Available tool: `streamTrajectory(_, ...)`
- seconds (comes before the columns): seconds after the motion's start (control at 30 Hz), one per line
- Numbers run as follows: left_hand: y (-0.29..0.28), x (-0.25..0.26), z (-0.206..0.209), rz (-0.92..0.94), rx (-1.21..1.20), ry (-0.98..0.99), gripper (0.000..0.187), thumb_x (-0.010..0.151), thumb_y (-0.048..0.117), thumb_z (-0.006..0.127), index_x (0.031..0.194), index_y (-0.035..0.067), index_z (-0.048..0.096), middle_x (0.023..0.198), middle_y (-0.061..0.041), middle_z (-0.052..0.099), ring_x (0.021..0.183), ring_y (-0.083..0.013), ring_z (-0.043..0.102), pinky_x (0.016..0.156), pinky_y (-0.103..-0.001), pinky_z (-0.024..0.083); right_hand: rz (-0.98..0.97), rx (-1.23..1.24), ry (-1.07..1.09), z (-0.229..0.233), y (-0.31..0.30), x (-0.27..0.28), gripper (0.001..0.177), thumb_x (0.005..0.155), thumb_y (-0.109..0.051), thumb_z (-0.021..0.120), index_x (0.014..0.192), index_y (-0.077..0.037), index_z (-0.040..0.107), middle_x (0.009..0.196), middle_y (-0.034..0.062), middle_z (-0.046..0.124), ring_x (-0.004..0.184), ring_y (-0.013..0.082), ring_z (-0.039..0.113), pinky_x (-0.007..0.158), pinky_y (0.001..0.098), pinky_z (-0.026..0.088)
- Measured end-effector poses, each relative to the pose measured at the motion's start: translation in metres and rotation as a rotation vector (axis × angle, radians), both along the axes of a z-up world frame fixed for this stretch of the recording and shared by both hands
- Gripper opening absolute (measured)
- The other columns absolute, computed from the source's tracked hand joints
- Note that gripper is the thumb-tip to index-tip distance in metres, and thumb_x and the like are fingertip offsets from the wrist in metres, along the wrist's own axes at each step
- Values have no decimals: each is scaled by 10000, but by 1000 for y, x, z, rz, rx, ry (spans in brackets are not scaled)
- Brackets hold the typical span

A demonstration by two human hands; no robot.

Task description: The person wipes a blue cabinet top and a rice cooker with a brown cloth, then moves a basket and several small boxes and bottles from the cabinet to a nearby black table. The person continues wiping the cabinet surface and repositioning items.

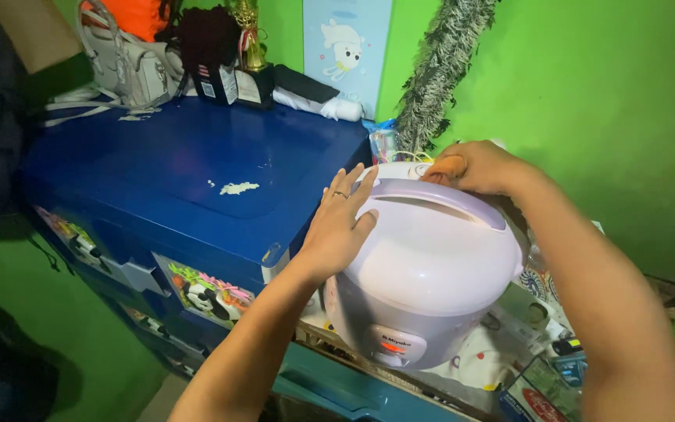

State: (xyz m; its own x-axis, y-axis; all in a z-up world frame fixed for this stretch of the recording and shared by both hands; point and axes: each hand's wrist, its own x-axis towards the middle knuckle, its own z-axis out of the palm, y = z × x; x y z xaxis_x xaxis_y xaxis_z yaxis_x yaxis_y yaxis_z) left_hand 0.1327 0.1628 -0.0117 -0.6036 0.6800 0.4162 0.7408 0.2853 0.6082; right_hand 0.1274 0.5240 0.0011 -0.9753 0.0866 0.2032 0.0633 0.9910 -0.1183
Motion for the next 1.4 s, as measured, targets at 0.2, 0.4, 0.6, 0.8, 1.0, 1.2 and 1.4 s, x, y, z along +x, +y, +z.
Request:
streamTrajectory(0.2,2,-3,-6,2,19,17,657,981,212,445,1618,141,301,1663,-199,240,1558,-448,98,1235,-606,45,-86,-275,165,1,11,15,425,684,-271,850,1105,-283,788,1041,30,796,1064,279,731,888,405,562)
streamTrajectory(0.4,0,-2,-3,2,-8,17,678,974,198,456,1626,152,275,1665,-192,228,1559,-446,97,1241,-593,46,220,-249,282,22,-23,12,627,628,-131,829,1245,-156,717,1325,139,702,1321,395,581,1098,524,453)
streamTrajectory(0.6,0,-3,-4,-4,16,19,689,978,212,470,1631,170,255,1664,-186,226,1561,-440,89,1242,-590,51,124,36,-36,33,-74,-25,470,691,-329,844,1146,-234,775,1184,81,775,1189,381,682,1052,527,517)
streamTrajectory(0.8,1,-3,-7,1,59,-21,698,970,220,469,1632,155,258,1667,-181,225,1570,-419,74,1244,-567,29,-13,328,-107,34,-92,-65,472,869,-393,676,1307,-230,609,1112,156,761,1088,367,733,920,504,591)
streamTrajectory(1.0,0,-3,-7,13,111,-11,789,942,200,517,1647,141,167,1672,-226,181,1554,-465,73,1245,-590,68,323,-144,-194,67,-148,11,632,874,-53,444,1496,-156,395,1322,426,569,1258,606,527,1080,657,425)
streamTrajectory(1.2,4,-5,-10,-4,110,-64,790,946,203,484,1654,154,137,1696,-199,130,1566,-446,10,1245,-578,40,303,-323,-227,59,-71,56,563,873,-190,539,1429,-145,612,1471,196,606,1396,410,514,1185,529,377)
streamTrajectory(1.4,11,-11,-20,54,164,72,765,900,162,554,1598,98,247,1673,-217,204,1564,-408,64,1225,-497,100,-331,-270,-272,79,-69,110,408,915,-418,661,1231,-233,841,830,136,816,698,249,697,624,350,491)
